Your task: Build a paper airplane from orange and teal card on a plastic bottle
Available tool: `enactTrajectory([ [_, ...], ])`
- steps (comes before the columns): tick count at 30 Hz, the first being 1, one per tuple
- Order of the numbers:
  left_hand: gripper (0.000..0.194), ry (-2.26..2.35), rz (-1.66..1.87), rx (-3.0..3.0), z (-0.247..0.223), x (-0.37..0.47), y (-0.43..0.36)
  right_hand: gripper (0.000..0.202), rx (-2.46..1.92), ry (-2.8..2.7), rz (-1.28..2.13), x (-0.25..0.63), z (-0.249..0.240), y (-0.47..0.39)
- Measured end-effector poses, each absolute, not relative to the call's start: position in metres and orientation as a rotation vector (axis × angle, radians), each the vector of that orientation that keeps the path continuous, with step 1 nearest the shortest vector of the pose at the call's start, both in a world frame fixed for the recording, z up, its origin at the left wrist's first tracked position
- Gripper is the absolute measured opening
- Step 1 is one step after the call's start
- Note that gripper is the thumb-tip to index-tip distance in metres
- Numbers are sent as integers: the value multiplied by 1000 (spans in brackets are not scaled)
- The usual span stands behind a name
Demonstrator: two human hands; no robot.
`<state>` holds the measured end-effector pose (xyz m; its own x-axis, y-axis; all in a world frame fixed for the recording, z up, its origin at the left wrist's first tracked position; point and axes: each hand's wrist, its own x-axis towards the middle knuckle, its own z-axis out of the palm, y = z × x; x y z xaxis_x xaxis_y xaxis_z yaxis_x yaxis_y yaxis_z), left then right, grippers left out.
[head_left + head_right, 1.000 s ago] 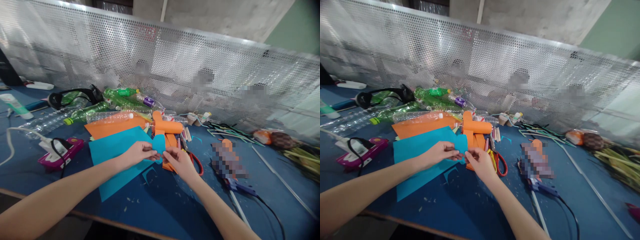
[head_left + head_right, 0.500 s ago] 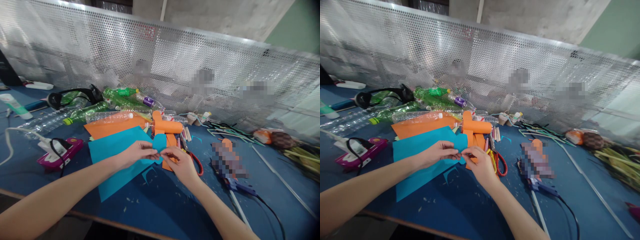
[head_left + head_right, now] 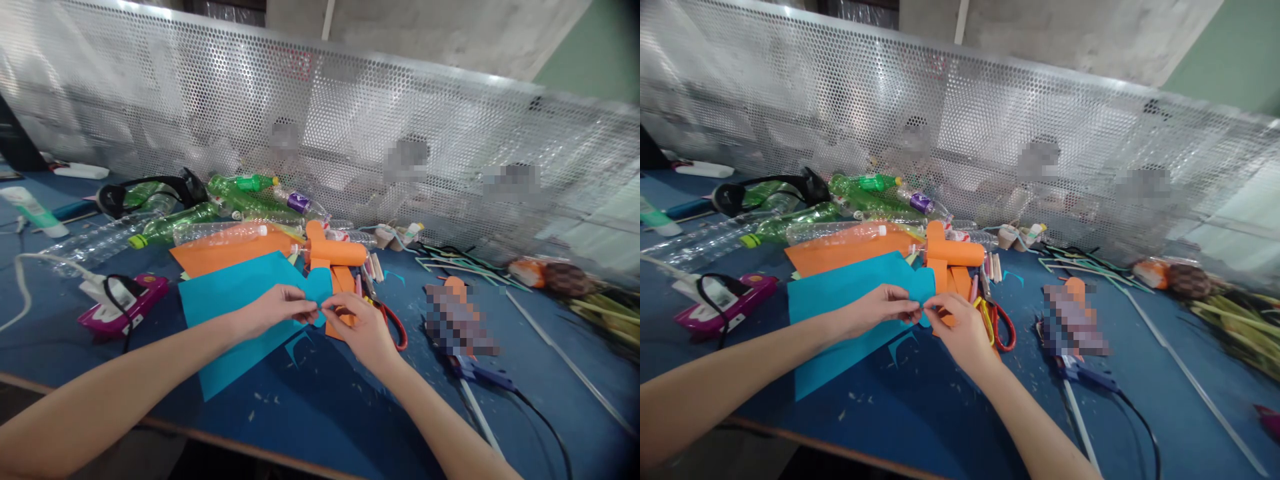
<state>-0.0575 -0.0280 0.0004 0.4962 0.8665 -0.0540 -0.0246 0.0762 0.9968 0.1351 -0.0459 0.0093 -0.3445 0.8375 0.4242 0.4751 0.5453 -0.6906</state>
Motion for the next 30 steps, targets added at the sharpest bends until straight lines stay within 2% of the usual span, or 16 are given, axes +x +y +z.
enactTrajectory([
  [12,22,808,799,1307,1,-58,-29,8,-1071,-1972,589,136,8,-46],
  [21,32,752,907,1044,3,-52,-28,6,-1099,-1929,687,137,5,-42],
  [24,44,709,912,1022,1,-52,-25,13,-1055,-1877,735,136,2,-40],
  [30,49,698,904,1044,1,-52,-25,28,-1015,-1889,837,136,1,-39],
])
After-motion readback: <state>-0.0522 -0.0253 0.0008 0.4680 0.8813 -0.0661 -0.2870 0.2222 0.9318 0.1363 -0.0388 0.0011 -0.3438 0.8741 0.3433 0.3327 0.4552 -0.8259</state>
